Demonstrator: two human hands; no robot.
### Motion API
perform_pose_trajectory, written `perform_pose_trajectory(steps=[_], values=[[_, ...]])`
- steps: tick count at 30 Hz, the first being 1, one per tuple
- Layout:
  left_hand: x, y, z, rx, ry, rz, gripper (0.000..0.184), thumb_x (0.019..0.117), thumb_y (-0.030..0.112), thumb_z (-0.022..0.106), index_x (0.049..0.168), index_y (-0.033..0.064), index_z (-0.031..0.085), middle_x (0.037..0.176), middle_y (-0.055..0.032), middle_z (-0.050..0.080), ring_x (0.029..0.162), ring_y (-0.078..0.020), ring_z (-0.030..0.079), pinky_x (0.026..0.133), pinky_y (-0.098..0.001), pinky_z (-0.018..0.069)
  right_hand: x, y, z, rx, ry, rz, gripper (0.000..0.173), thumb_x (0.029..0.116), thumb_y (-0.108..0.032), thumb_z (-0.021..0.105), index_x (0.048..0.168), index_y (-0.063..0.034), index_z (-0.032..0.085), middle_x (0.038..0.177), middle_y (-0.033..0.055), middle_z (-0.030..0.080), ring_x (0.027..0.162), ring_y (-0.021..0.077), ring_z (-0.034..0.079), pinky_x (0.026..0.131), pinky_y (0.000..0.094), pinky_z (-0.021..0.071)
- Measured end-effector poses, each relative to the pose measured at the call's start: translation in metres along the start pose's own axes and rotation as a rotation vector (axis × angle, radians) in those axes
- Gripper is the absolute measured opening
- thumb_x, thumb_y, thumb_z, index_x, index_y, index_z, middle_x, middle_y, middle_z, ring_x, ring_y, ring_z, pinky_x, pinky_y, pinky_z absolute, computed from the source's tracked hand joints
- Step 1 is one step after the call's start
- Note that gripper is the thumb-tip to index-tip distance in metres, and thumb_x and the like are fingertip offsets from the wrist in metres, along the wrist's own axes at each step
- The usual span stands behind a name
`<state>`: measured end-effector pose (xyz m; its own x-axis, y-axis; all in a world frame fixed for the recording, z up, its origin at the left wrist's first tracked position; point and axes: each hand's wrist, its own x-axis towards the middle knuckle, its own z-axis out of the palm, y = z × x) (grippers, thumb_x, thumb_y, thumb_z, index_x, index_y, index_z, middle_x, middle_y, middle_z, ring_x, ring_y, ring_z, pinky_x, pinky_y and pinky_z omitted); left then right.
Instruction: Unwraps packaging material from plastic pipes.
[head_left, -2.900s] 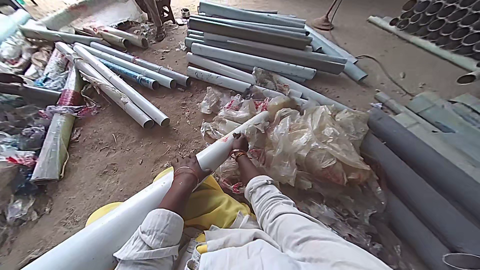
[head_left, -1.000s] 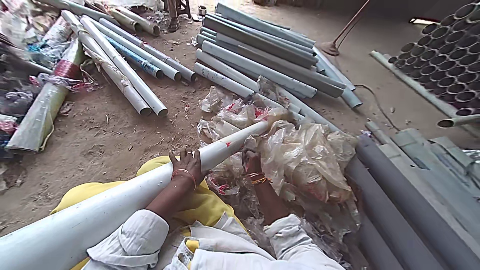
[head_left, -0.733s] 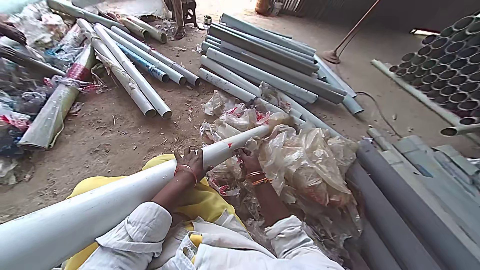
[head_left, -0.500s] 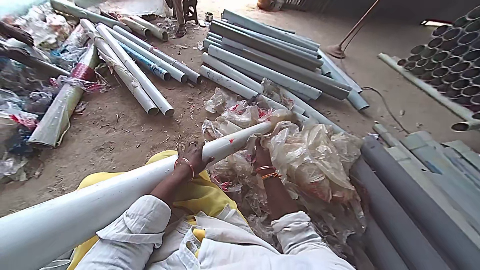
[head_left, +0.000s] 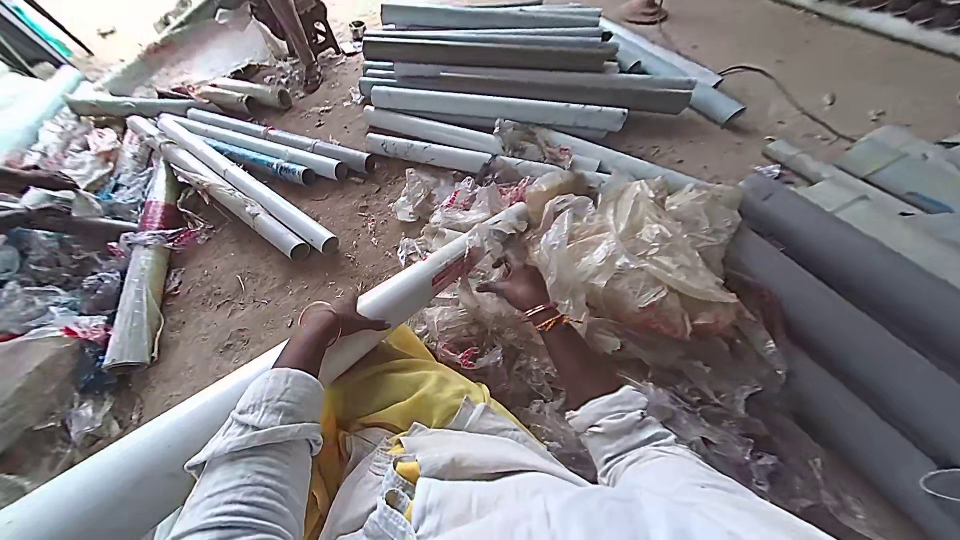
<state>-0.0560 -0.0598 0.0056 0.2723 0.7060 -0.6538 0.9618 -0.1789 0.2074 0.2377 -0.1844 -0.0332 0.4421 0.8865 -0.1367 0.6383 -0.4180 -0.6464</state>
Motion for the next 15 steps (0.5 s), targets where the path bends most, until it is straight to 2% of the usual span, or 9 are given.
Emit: perform_pose_trajectory(steps=[2, 3, 4, 5, 7, 8, 9, 11, 15], values=[[0.004, -0.005, -0.01, -0.074, -0.046, 0.019, 0.076, 0.0915, 0.046, 0.074, 0.143, -0.0036, 0.048, 0.133, -0.0287, 0.058, 0.126, -0.0406, 0.055, 0.108, -0.0581, 0.0392, -0.002, -0.002, -0.002, 0.009, 0.098, -0.038, 0.055, 0.0873, -0.039, 0.083, 0.116, 0.0043, 0.064, 0.088, 0.027, 0.067, 0.085, 0.0462, 0.066, 0.074, 0.0638, 0.05], [0.009, -0.01, -0.01, -0.092, -0.045, 0.033, 0.075, 0.0909, 0.046, 0.075, 0.141, -0.0035, 0.049, 0.131, -0.0279, 0.059, 0.123, -0.0392, 0.057, 0.106, -0.0571, 0.0414, 0.0, 0.001, -0.001, 0.005, 0.1, -0.059, 0.048, 0.0912, -0.035, 0.079, 0.11, 0.0059, 0.065, 0.09, 0.028, 0.067, 0.087, 0.047, 0.067, 0.076, 0.0643, 0.0499], [0.009, -0.01, -0.012, -0.102, -0.059, 0.027, 0.073, 0.0913, 0.045, 0.075, 0.141, -0.0025, 0.049, 0.13, -0.0266, 0.059, 0.12, -0.0368, 0.058, 0.105, -0.0553, 0.0426, 0.004, 0.005, 0.003, -0.021, 0.032, -0.056, 0.038, 0.0951, -0.029, 0.075, 0.11, 0.0051, 0.066, 0.096, 0.0288, 0.069, 0.094, 0.0478, 0.067, 0.082, 0.0652, 0.0491], [0.008, -0.009, -0.014, -0.114, -0.08, 0.014, 0.072, 0.0925, 0.044, 0.074, 0.141, -0.0017, 0.048, 0.13, -0.0258, 0.059, 0.119, -0.0351, 0.059, 0.104, -0.0537, 0.0436, 0.01, 0.012, 0.01, -0.064, -0.081, -0.047, 0.031, 0.0961, -0.022, 0.071, 0.116, 0.0012, 0.069, 0.107, 0.0286, 0.07, 0.104, 0.0478, 0.067, 0.089, 0.0663, 0.0486], [0.006, -0.007, -0.018, -0.145, -0.122, -0.027, 0.071, 0.0949, 0.043, 0.071, 0.145, 0.0003, 0.045, 0.133, -0.0252, 0.058, 0.121, -0.0342, 0.058, 0.105, -0.0521, 0.0443, 0.018, 0.023, 0.031, -0.105, -0.264, -0.052, 0.035, 0.0937, -0.012, 0.071, 0.128, -0.0051, 0.069, 0.129, 0.0271, 0.065, 0.122, 0.046, 0.061, 0.101, 0.0656, 0.0454], [0.008, -0.009, -0.02, -0.16, -0.124, -0.041, 0.07, 0.0952, 0.043, 0.07, 0.145, 0.0009, 0.045, 0.132, -0.0251, 0.058, 0.12, -0.0345, 0.058, 0.104, -0.0523, 0.0448, 0.016, 0.022, 0.042, -0.074, -0.265, -0.068, 0.032, 0.0945, -0.011, 0.07, 0.126, -0.0045, 0.07, 0.131, 0.0267, 0.062, 0.123, 0.0449, 0.059, 0.103, 0.0631, 0.0453], [0.011, -0.012, -0.023, -0.181, -0.128, -0.047, 0.069, 0.0958, 0.044, 0.069, 0.146, 0.0018, 0.045, 0.132, -0.0248, 0.059, 0.12, -0.0344, 0.059, 0.104, -0.0525, 0.045, 0.016, 0.015, 0.051, -0.033, -0.246, -0.076, 0.028, 0.0971, -0.016, 0.069, 0.122, -0.002, 0.071, 0.127, 0.0273, 0.064, 0.119, 0.0448, 0.061, 0.101, 0.0622, 0.0464], [0.018, -0.021, -0.025, -0.237, -0.154, -0.045, 0.064, 0.0978, 0.045, 0.065, 0.145, 0.0058, 0.047, 0.126, -0.0214, 0.062, 0.113, -0.0308, 0.062, 0.099, -0.0506, 0.0487, 0.016, 0.0, 0.075, 0.102, -0.213, -0.06, 0.031, 0.1018, -0.024, 0.065, 0.116, 0.0027, 0.071, 0.115, 0.0274, 0.07, 0.111, 0.0434, 0.066, 0.099, 0.0604, 0.0479], [0.025, -0.031, -0.03, -0.283, -0.169, -0.088, 0.057, 0.0992, 0.049, 0.061, 0.139, 0.0086, 0.053, 0.11, -0.0157, 0.067, 0.093, -0.0223, 0.066, 0.084, -0.0438, 0.055, 0.023, -0.027, 0.125, 0.377, -0.151, 0.028, 0.029, 0.104, -0.022, 0.061, 0.115, 0.0031, 0.072, 0.104, 0.0242, 0.072, 0.09, 0.0371, 0.069, 0.09, 0.0543, 0.0521]])
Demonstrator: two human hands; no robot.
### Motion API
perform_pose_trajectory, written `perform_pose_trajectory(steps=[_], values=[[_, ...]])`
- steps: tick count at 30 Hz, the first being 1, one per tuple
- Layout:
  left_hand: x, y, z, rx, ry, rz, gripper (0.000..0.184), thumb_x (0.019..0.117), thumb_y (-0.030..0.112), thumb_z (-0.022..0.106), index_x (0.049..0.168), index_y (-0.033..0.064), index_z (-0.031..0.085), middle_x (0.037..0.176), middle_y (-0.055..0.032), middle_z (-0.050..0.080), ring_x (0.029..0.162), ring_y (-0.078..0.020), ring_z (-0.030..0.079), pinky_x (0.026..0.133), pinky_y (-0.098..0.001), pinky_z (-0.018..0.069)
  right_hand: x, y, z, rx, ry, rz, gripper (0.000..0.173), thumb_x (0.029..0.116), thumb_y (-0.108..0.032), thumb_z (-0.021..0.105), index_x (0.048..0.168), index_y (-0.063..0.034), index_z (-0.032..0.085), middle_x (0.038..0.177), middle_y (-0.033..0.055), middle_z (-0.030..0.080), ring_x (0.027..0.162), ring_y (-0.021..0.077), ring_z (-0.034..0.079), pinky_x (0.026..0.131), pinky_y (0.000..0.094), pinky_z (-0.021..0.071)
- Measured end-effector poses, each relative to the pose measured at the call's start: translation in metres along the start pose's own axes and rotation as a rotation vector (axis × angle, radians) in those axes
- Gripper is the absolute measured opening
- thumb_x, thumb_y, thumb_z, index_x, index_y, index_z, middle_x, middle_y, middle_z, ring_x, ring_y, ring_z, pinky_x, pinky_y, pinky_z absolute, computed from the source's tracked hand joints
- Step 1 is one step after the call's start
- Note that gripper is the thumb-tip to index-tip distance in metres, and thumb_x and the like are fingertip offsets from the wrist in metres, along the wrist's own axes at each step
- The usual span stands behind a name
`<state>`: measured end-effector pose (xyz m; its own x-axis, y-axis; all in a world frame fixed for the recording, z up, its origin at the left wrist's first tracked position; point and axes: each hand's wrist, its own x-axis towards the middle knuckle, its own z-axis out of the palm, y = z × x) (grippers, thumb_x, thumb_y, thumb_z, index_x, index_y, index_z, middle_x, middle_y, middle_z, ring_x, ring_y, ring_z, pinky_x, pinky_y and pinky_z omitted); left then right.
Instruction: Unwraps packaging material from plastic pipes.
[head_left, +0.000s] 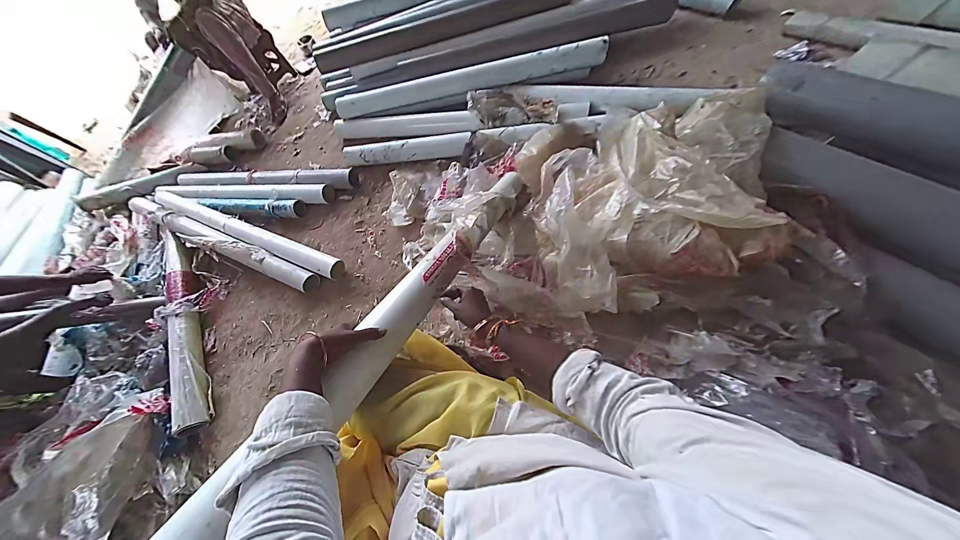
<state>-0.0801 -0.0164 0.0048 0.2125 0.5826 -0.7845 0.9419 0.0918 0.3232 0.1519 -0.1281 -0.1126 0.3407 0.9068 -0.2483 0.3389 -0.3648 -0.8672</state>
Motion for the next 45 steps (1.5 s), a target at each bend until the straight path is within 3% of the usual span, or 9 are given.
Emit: perform_pose_trajectory(steps=[9, 15, 19, 23, 29, 35, 39, 43, 45], values=[[0.002, -0.007, -0.013, -0.13, 0.0, -0.171, 0.053, 0.0996, 0.055, 0.054, 0.128, 0.0119, 0.064, 0.114, -0.0141, 0.068, 0.098, -0.0248, 0.067, 0.087, -0.0483, 0.0539, 0.0, -0.004, 0.029, 0.065, 0.046, 0.086, 0.029, 0.1032, -0.022, 0.062, 0.116, 0.0023, 0.072, 0.108, 0.0238, 0.073, 0.1, 0.0378, 0.069, 0.094, 0.055, 0.0504], [-0.002, -0.008, -0.015, -0.189, 0.042, -0.219, 0.054, 0.0969, 0.057, 0.058, 0.123, 0.01, 0.066, 0.111, -0.0133, 0.068, 0.097, -0.0238, 0.067, 0.085, -0.0467, 0.0544, 0.005, -0.018, 0.036, 0.258, 0.109, 0.127, 0.023, 0.0997, -0.019, 0.069, 0.106, 0.0036, 0.07, 0.09, 0.0181, 0.068, 0.07, 0.025, 0.061, 0.073, 0.0439, 0.0525], [0.001, -0.014, -0.012, -0.268, 0.063, -0.167, 0.045, 0.0958, 0.052, 0.061, 0.116, 0.0118, 0.069, 0.099, -0.008, 0.071, 0.085, -0.0178, 0.069, 0.076, -0.0384, 0.0581, 0.013, -0.032, 0.03, 0.101, 0.114, 0.042, 0.027, 0.1027, -0.021, 0.063, 0.11, 0.0028, 0.073, 0.096, 0.023, 0.072, 0.081, 0.0353, 0.07, 0.082, 0.0539, 0.0542], [0.003, -0.012, -0.013, -0.221, 0.003, -0.197, 0.05, 0.0958, 0.056, 0.059, 0.119, 0.0123, 0.068, 0.104, -0.0108, 0.07, 0.091, -0.0216, 0.068, 0.081, -0.0439, 0.0562, 0.013, -0.043, 0.027, -0.096, 0.058, 0.041, 0.03, 0.1029, -0.024, 0.062, 0.106, 0.005, 0.071, 0.099, 0.0266, 0.071, 0.096, 0.0429, 0.069, 0.086, 0.0606, 0.0511], [0.002, -0.009, -0.009, -0.239, 0.005, -0.178, 0.047, 0.0967, 0.054, 0.059, 0.119, 0.0131, 0.067, 0.1, -0.0082, 0.07, 0.086, -0.0177, 0.069, 0.076, -0.0388, 0.0578, 0.01, -0.063, 0.017, -0.303, -0.052, 0.058, 0.034, 0.105, -0.023, 0.056, 0.121, 0.0041, 0.067, 0.118, 0.0255, 0.07, 0.114, 0.0412, 0.067, 0.094, 0.0586, 0.0505], [-0.002, -0.007, -0.008, -0.227, 0.027, -0.202, 0.051, 0.0948, 0.057, 0.06, 0.12, 0.0136, 0.067, 0.106, -0.0108, 0.07, 0.091, -0.0215, 0.069, 0.08, -0.0436, 0.057, 0.021, -0.06, 0.026, -0.377, -0.046, 0.026, 0.04, 0.1027, -0.03, 0.06, 0.123, 0.005, 0.064, 0.122, 0.0243, 0.068, 0.115, 0.0392, 0.067, 0.094, 0.0571, 0.0522], [0.002, -0.013, -0.009, -0.196, 0.055, -0.201, 0.052, 0.0938, 0.058, 0.062, 0.122, 0.0139, 0.068, 0.108, -0.0098, 0.071, 0.093, -0.0208, 0.069, 0.082, -0.0434, 0.057, 0.031, -0.02, 0.003, -0.276, -0.008, 0.244, 0.04, 0.1029, -0.027, 0.061, 0.125, 0.0066, 0.062, 0.125, 0.0277, 0.066, 0.12, 0.042, 0.064, 0.099, 0.0585, 0.0499], [0.012, -0.012, -0.013, -0.207, 0.022, -0.185, 0.05, 0.0969, 0.056, 0.058, 0.121, 0.013, 0.067, 0.104, -0.0097, 0.071, 0.089, -0.0201, 0.069, 0.079, -0.0423, 0.0573, 0.028, 0.021, -0.017, -0.062, 0.081, 0.251, 0.04, 0.1082, -0.03, 0.053, 0.115, 0.0074, 0.067, 0.109, 0.0283, 0.069, 0.104, 0.0424, 0.068, 0.094, 0.0588, 0.05], [0.008, -0.01, -0.01, -0.223, 0.013, -0.187, 0.048, 0.0985, 0.053, 0.057, 0.121, 0.0123, 0.067, 0.102, -0.009, 0.071, 0.087, -0.019, 0.069, 0.078, -0.0408, 0.0576, 0.017, 0.007, -0.001, 0.098, 0.171, 0.122, 0.037, 0.1046, -0.029, 0.062, 0.113, 0.0063, 0.07, 0.104, 0.025, 0.071, 0.093, 0.0375, 0.069, 0.09, 0.055, 0.0523]])
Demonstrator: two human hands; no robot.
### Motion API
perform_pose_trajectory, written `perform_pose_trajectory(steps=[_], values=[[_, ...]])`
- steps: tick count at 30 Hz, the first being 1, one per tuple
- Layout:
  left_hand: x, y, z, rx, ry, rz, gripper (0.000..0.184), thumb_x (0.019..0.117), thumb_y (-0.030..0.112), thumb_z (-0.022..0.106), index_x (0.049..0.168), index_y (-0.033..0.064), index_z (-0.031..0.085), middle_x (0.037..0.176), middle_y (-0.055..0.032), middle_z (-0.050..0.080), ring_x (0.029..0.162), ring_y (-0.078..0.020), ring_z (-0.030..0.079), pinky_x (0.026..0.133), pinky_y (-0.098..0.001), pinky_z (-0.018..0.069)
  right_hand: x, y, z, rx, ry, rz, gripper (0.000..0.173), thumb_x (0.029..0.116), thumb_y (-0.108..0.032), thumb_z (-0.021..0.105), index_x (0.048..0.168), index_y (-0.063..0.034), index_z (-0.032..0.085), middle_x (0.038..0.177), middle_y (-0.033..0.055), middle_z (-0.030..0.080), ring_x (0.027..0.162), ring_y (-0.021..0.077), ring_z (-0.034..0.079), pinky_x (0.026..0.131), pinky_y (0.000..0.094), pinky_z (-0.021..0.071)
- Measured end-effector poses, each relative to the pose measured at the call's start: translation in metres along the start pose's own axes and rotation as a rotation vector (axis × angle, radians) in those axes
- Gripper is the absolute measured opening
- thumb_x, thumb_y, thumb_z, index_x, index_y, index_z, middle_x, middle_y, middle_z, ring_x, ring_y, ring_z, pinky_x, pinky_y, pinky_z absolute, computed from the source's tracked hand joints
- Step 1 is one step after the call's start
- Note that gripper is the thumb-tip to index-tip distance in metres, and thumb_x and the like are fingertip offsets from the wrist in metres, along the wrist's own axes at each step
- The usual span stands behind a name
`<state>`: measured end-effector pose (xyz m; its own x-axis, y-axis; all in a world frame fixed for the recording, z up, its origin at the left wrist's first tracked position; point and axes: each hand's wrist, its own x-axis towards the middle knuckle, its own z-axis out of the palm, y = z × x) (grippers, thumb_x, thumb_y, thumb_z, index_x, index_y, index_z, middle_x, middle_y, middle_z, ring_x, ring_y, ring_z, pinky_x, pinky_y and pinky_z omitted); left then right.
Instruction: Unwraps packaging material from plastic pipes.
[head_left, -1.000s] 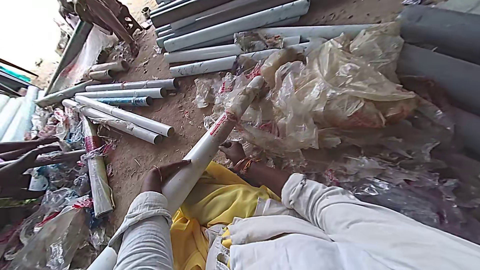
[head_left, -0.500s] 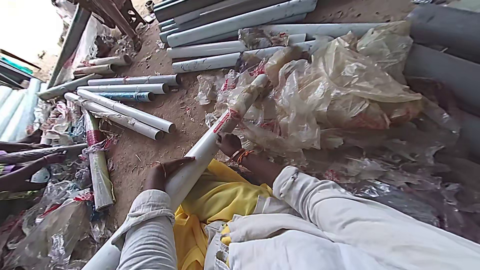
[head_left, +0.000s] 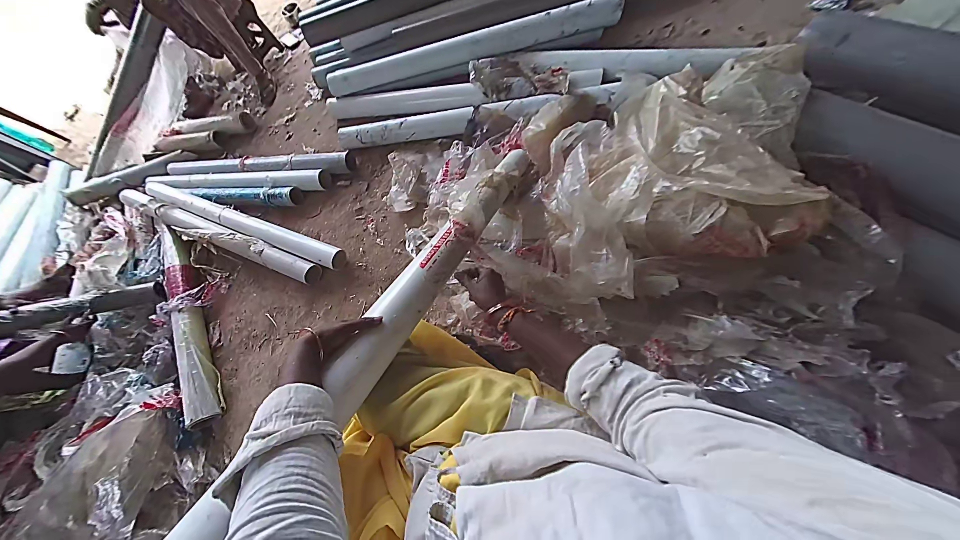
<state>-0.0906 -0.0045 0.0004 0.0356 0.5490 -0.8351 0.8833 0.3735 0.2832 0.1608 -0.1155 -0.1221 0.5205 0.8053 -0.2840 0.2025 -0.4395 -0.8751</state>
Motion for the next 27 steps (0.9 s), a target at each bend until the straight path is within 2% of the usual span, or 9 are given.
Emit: perform_pose_trajectory(steps=[3, 5, 8, 13, 16, 20, 22, 24, 27], values=[[-0.004, 0.003, 0.001, -0.014, 0.038, -0.03, 0.05, 0.0956, 0.055, 0.061, 0.119, 0.0106, 0.068, 0.101, -0.011, 0.071, 0.087, -0.0211, 0.07, 0.077, -0.0428, 0.058, -0.007, -0.027, 0.032, 0.145, 0.067, -0.116, 0.033, 0.0977, -0.023, 0.072, 0.112, 0.0064, 0.069, 0.105, 0.0253, 0.07, 0.096, 0.0385, 0.067, 0.09, 0.0565, 0.0512], [-0.001, 0.002, 0.0, 0.025, 0.045, -0.052, 0.057, 0.0933, 0.058, 0.063, 0.121, 0.0085, 0.067, 0.105, -0.0149, 0.07, 0.091, -0.0257, 0.069, 0.081, -0.0484, 0.0565, -0.013, -0.036, 0.044, 0.079, 0.038, -0.085, 0.037, 0.0999, -0.026, 0.069, 0.116, 0.0077, 0.067, 0.11, 0.0277, 0.07, 0.106, 0.0425, 0.067, 0.096, 0.0591, 0.0499], [0.0, 0.002, 0.0, 0.09, 0.105, -0.056, 0.063, 0.0888, 0.063, 0.066, 0.12, 0.0086, 0.069, 0.106, -0.0152, 0.071, 0.094, -0.0271, 0.07, 0.084, -0.0506, 0.0562, -0.017, -0.036, 0.051, -0.047, 0.042, -0.114, 0.038, 0.1051, -0.027, 0.06, 0.111, 0.0102, 0.066, 0.108, 0.0289, 0.068, 0.102, 0.0441, 0.067, 0.09, 0.06, 0.0507], [0.002, 0.0, 0.001, 0.103, 0.013, 0.008, 0.057, 0.0967, 0.058, 0.058, 0.126, 0.0094, 0.065, 0.112, -0.0155, 0.069, 0.099, -0.0263, 0.067, 0.088, -0.0495, 0.0535, -0.018, -0.034, 0.055, -0.176, 0.03, -0.18, 0.038, 0.1104, -0.024, 0.047, 0.121, 0.0098, 0.062, 0.122, 0.0288, 0.065, 0.109, 0.0425, 0.068, 0.094, 0.0559, 0.0531], [0.011, -0.005, 0.0, 0.058, -0.04, 0.08, 0.052, 0.0989, 0.053, 0.057, 0.126, 0.0096, 0.064, 0.109, -0.0124, 0.069, 0.095, -0.0215, 0.068, 0.084, -0.0431, 0.0558, -0.016, -0.034, 0.054, -0.199, 0.008, -0.172, 0.037, 0.1108, -0.022, 0.045, 0.124, 0.0099, 0.06, 0.124, 0.0297, 0.063, 0.111, 0.0419, 0.067, 0.096, 0.0537, 0.053], [0.009, -0.005, -0.001, 0.045, -0.079, 0.092, 0.052, 0.1012, 0.051, 0.054, 0.131, 0.0099, 0.061, 0.115, -0.0142, 0.067, 0.1, -0.0232, 0.066, 0.088, -0.0452, 0.0538, -0.009, -0.019, 0.039, -0.1, 0.049, 0.014, 0.036, 0.1111, -0.017, 0.043, 0.128, 0.0118, 0.057, 0.132, 0.0311, 0.061, 0.121, 0.0427, 0.063, 0.104, 0.0534, 0.0481], [0.003, -0.002, 0.001, 0.054, -0.034, 0.066, 0.052, 0.0987, 0.054, 0.057, 0.127, 0.0106, 0.064, 0.112, -0.014, 0.069, 0.097, -0.0237, 0.067, 0.087, -0.0461, 0.0545, -0.006, -0.008, 0.025, -0.061, 0.042, 0.076, 0.038, 0.1119, -0.02, 0.042, 0.128, 0.0104, 0.059, 0.125, 0.031, 0.064, 0.117, 0.0428, 0.064, 0.103, 0.0546, 0.0474], [-0.003, 0.002, 0.003, 0.089, -0.005, 0.082, 0.049, 0.1, 0.051, 0.057, 0.128, 0.0118, 0.063, 0.111, -0.0102, 0.068, 0.094, -0.0189, 0.067, 0.085, -0.0407, 0.055, -0.011, -0.004, 0.024, -0.014, 0.007, 0.019, 0.037, 0.1115, -0.023, 0.045, 0.12, 0.0085, 0.064, 0.108, 0.0287, 0.068, 0.095, 0.0408, 0.069, 0.09, 0.0545, 0.0528], [-0.01, 0.005, 0.005, 0.102, -0.005, 0.105, 0.046, 0.1024, 0.047, 0.055, 0.129, 0.0103, 0.062, 0.114, -0.0102, 0.066, 0.095, -0.0173, 0.065, 0.086, -0.0386, 0.0538, -0.02, -0.019, 0.032, 0.027, -0.045, -0.092, 0.029, 0.1061, -0.02, 0.057, 0.117, 0.0031, 0.07, 0.101, 0.0238, 0.072, 0.086, 0.0368, 0.07, 0.086, 0.054, 0.0548]])
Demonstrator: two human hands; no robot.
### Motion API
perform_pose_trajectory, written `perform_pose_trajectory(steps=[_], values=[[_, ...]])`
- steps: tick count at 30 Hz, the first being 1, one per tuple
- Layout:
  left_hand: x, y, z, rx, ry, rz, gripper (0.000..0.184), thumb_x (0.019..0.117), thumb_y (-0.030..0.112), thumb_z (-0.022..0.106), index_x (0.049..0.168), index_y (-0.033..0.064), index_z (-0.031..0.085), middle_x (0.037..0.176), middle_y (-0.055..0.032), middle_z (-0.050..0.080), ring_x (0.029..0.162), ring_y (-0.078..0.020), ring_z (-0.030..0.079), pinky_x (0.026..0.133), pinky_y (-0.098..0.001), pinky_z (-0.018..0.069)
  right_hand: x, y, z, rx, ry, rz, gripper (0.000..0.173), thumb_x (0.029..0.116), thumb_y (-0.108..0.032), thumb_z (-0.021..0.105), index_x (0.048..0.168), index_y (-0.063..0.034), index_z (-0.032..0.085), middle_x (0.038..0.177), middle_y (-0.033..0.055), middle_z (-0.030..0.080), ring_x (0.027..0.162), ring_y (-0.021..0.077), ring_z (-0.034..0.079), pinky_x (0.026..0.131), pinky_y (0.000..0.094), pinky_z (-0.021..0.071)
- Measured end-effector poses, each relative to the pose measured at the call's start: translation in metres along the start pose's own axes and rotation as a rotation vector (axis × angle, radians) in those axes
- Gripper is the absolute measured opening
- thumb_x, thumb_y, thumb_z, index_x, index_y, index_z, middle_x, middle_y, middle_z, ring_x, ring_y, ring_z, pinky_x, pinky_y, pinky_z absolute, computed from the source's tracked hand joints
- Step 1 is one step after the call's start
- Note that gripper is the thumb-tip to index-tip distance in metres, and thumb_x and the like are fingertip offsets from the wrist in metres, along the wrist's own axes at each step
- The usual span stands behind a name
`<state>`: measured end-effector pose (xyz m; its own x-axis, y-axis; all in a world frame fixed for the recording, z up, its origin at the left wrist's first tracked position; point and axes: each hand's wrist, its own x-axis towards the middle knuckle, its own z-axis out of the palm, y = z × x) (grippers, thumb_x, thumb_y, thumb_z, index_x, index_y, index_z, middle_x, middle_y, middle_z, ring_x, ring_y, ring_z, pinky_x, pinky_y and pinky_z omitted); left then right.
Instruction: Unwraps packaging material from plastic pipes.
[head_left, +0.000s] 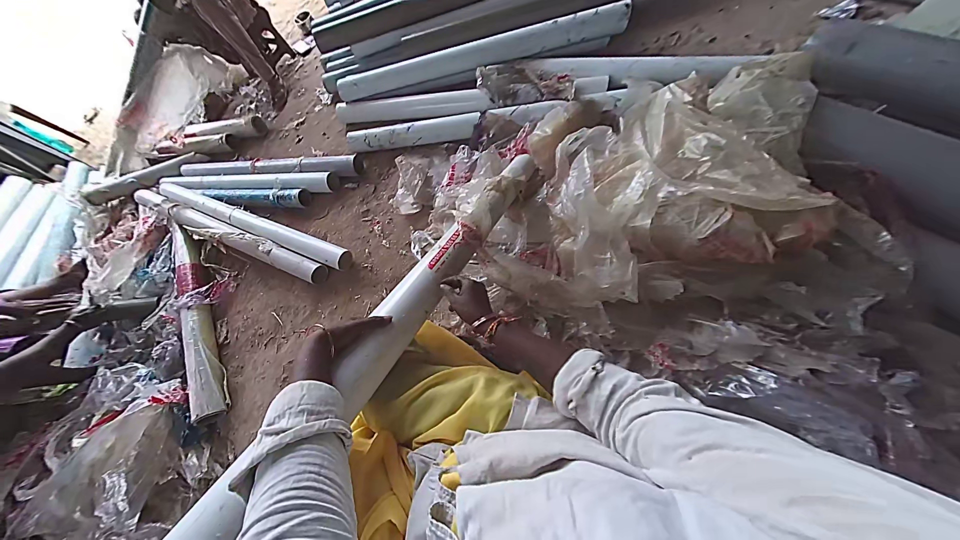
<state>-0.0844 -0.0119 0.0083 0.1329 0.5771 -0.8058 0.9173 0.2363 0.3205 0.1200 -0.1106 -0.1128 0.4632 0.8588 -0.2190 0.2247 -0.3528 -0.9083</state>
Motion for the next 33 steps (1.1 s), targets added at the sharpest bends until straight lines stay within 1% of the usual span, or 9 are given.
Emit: perform_pose_trajectory(steps=[2, 5, 11, 14, 17, 21, 24, 26, 33], values=[[0.0, 0.0, 0.0, -0.007, -0.002, -0.007, 0.046, 0.1017, 0.049, 0.055, 0.128, 0.0115, 0.063, 0.112, -0.01, 0.068, 0.094, -0.018, 0.066, 0.084, -0.0397, 0.0549, 0.002, -0.008, 0.006, -0.05, 0.002, -0.013, 0.027, 0.1024, -0.021, 0.063, 0.109, 0.004, 0.071, 0.097, 0.0237, 0.072, 0.088, 0.0383, 0.07, 0.085, 0.0567, 0.0539], [0.007, -0.004, -0.002, -0.018, -0.029, -0.044, 0.052, 0.0994, 0.054, 0.056, 0.126, 0.0106, 0.064, 0.109, -0.0152, 0.068, 0.094, -0.0251, 0.067, 0.084, -0.048, 0.0548, -0.001, -0.022, 0.004, -0.2, -0.044, 0.002, 0.029, 0.1042, -0.021, 0.059, 0.105, 0.0066, 0.069, 0.101, 0.0263, 0.07, 0.099, 0.0421, 0.069, 0.088, 0.0592, 0.0514], [0.003, -0.003, 0.002, -0.031, -0.001, -0.073, 0.053, 0.0966, 0.056, 0.059, 0.128, 0.0142, 0.064, 0.109, -0.0126, 0.069, 0.093, -0.0227, 0.068, 0.082, -0.0447, 0.0561, 0.001, -0.037, 0.005, -0.347, -0.089, 0.069, 0.037, 0.1015, -0.024, 0.064, 0.125, 0.0043, 0.063, 0.117, 0.0262, 0.069, 0.112, 0.042, 0.067, 0.094, 0.0585, 0.0522], [0.007, -0.005, 0.0, -0.022, -0.016, -0.017, 0.053, 0.0981, 0.054, 0.058, 0.132, 0.0133, 0.06, 0.112, -0.0121, 0.067, 0.095, -0.0213, 0.067, 0.084, -0.0427, 0.0554, 0.004, -0.032, 0.005, -0.35, -0.101, 0.027, 0.041, 0.1008, -0.026, 0.066, 0.127, 0.0063, 0.062, 0.12, 0.0266, 0.067, 0.113, 0.0417, 0.067, 0.096, 0.0571, 0.0515], [0.007, -0.007, 0.001, -0.023, 0.008, -0.042, 0.056, 0.0952, 0.057, 0.061, 0.13, 0.0135, 0.064, 0.113, -0.0151, 0.069, 0.099, -0.0266, 0.068, 0.087, -0.0499, 0.0545, 0.006, -0.026, 0.004, -0.354, -0.095, -0.006, 0.041, 0.1001, -0.024, 0.068, 0.127, 0.0071, 0.062, 0.122, 0.0267, 0.067, 0.113, 0.042, 0.066, 0.097, 0.0573, 0.0516], [0.01, -0.009, 0.0, 0.001, 0.022, -0.027, 0.054, 0.0954, 0.056, 0.062, 0.128, 0.0124, 0.064, 0.111, -0.0131, 0.069, 0.096, -0.0232, 0.068, 0.085, -0.0455, 0.0553, 0.019, -0.013, -0.016, -0.283, -0.049, 0.141, 0.037, 0.1027, -0.024, 0.063, 0.123, 0.0074, 0.063, 0.121, 0.0276, 0.067, 0.117, 0.0416, 0.065, 0.101, 0.0566, 0.0487], [0.011, -0.007, -0.001, -0.013, 0.015, -0.053, 0.054, 0.0953, 0.057, 0.061, 0.125, 0.0127, 0.066, 0.108, -0.0125, 0.07, 0.093, -0.0229, 0.069, 0.083, -0.0454, 0.0564, 0.015, -0.001, -0.021, -0.159, 0.014, 0.004, 0.031, 0.1047, -0.02, 0.058, 0.115, 0.0062, 0.069, 0.11, 0.0273, 0.071, 0.103, 0.0426, 0.069, 0.094, 0.0583, 0.051], [0.01, -0.006, 0.0, -0.006, 0.004, -0.053, 0.054, 0.0958, 0.057, 0.06, 0.125, 0.0124, 0.066, 0.108, -0.0125, 0.07, 0.093, -0.0226, 0.068, 0.083, -0.0452, 0.0559, 0.008, 0.0, -0.009, -0.105, 0.018, -0.087, 0.027, 0.103, -0.019, 0.062, 0.113, 0.0043, 0.072, 0.106, 0.0255, 0.072, 0.094, 0.0405, 0.07, 0.089, 0.0576, 0.0534], [0.009, -0.006, 0.0, -0.024, 0.005, -0.043, 0.054, 0.0948, 0.055, 0.063, 0.127, 0.0125, 0.064, 0.11, -0.0136, 0.069, 0.095, -0.0235, 0.068, 0.084, -0.0459, 0.0554, 0.003, -0.029, -0.004, -0.355, -0.081, -0.057, 0.032, 0.1045, -0.021, 0.058, 0.115, 0.0084, 0.067, 0.112, 0.0278, 0.07, 0.107, 0.0436, 0.068, 0.092, 0.0592, 0.0516]])
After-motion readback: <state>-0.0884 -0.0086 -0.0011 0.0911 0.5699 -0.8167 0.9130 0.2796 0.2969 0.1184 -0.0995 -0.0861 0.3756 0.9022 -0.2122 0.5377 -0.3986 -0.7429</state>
